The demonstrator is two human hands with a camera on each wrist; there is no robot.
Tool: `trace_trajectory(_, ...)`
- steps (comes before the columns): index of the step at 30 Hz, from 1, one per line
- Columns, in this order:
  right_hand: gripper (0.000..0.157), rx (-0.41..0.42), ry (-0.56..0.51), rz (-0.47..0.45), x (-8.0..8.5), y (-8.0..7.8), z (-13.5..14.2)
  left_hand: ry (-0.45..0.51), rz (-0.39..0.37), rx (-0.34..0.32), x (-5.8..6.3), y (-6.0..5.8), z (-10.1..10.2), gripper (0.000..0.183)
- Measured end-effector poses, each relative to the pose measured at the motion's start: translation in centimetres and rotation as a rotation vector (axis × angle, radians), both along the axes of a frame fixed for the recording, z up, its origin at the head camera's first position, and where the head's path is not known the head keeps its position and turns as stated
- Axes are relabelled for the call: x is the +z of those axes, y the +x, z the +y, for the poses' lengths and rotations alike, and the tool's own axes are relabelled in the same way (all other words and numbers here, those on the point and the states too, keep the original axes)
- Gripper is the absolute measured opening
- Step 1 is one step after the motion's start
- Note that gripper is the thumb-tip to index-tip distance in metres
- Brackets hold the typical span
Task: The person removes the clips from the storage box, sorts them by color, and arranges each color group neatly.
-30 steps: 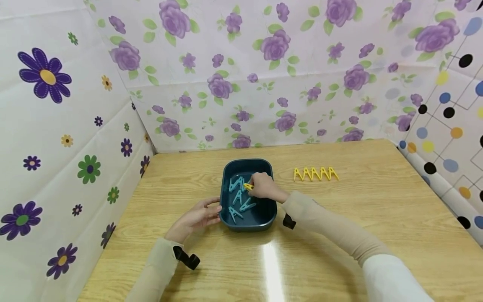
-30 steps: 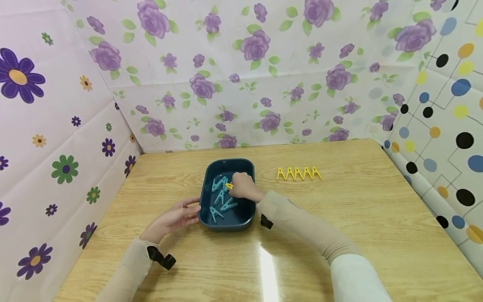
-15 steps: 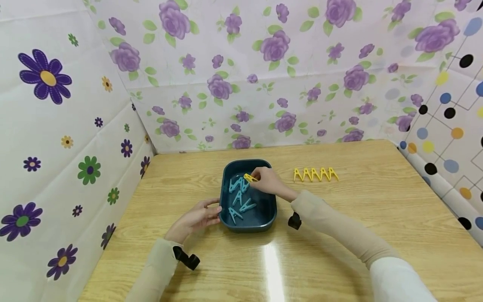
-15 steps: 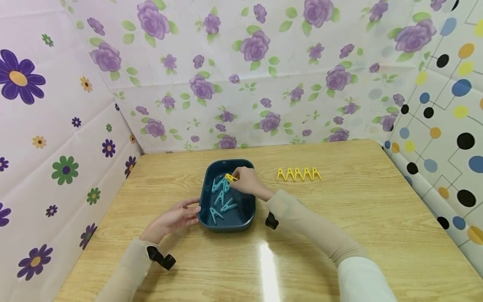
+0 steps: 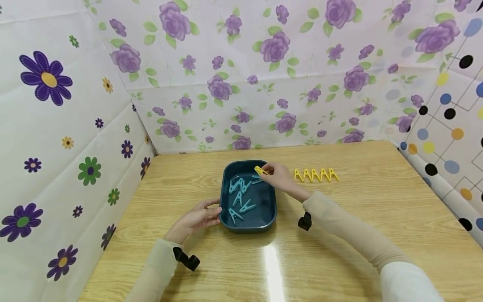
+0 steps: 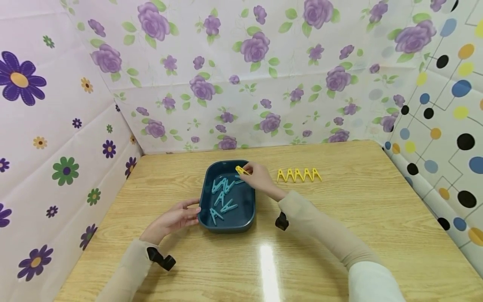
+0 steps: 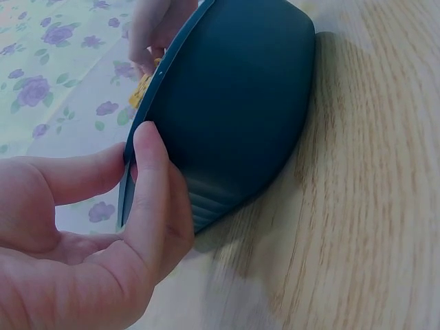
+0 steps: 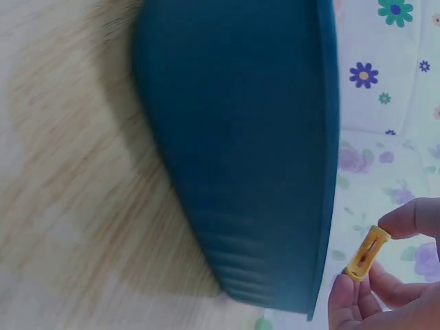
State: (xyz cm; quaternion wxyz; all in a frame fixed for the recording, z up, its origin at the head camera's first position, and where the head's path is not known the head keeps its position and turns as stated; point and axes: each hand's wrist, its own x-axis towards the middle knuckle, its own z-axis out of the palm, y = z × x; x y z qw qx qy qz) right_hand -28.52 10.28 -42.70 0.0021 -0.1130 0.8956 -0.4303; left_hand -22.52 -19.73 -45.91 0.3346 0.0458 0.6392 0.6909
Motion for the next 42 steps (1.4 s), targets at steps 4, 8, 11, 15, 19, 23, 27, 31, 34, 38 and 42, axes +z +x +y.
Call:
trace_trajectory(4, 0.029, -0.017, -0.039, -0.005, -0.4, 0.1, 0.7, 0.002, 0.003, 0.003, -0.1, 0.0, 0.0, 0.061)
trace_trajectory(8, 0.031, -0.017, -0.084, 0.015, -0.7, 0.2, 1.4, -0.006, 0.005, 0.007, -0.3, 0.0, 0.1, 0.061)
trace_trajectory(11, 0.032, -0.031, -0.096, 0.046, -0.7, 0.3, 1.9, -0.010, 0.008, 0.002, -0.4, 0.0, 0.1, 0.061)
trace_trajectory(15, 0.031, -0.040, -0.097, 0.072, -0.6, 0.6, 2.5, 0.009, 0.022, -0.016, -0.4, 0.2, 0.0, 0.064)
trace_trajectory(19, 0.030, -0.048, -0.092, 0.091, -0.9, 0.6, 3.4, 0.041, 0.041, -0.041, -0.2, 0.3, -0.1, 0.073)
trace_trajectory(23, 0.031, -0.082, -0.082, 0.084, -1.2, 0.5, 4.5, 0.026, 0.033, -0.026, -0.3, 0.2, -0.1, 0.073)
trace_trajectory(27, 0.030, -0.119, -0.059, 0.071, -1.4, 0.3, 5.6, -0.005, 0.014, 0.001, -0.4, 0.1, 0.0, 0.065)
trace_trajectory(31, 0.029, -0.146, -0.024, 0.071, -1.8, 0.2, 6.6, -0.010, 0.007, 0.007, -0.4, 0.0, 0.0, 0.061)
trace_trajectory(34, 0.027, -0.160, 0.008, 0.054, -2.2, 0.3, 7.4, -0.011, 0.002, 0.008, -0.2, 0.0, 0.0, 0.061)
trace_trajectory(38, 0.025, -0.188, 0.050, 0.009, -2.7, 0.4, 8.5, -0.012, 0.008, 0.005, -0.1, 0.1, 0.0, 0.062)
trace_trajectory(42, 0.025, -0.200, 0.075, -0.014, -3.1, 0.5, 9.4, -0.013, 0.010, 0.005, -0.3, 0.1, 0.0, 0.062)
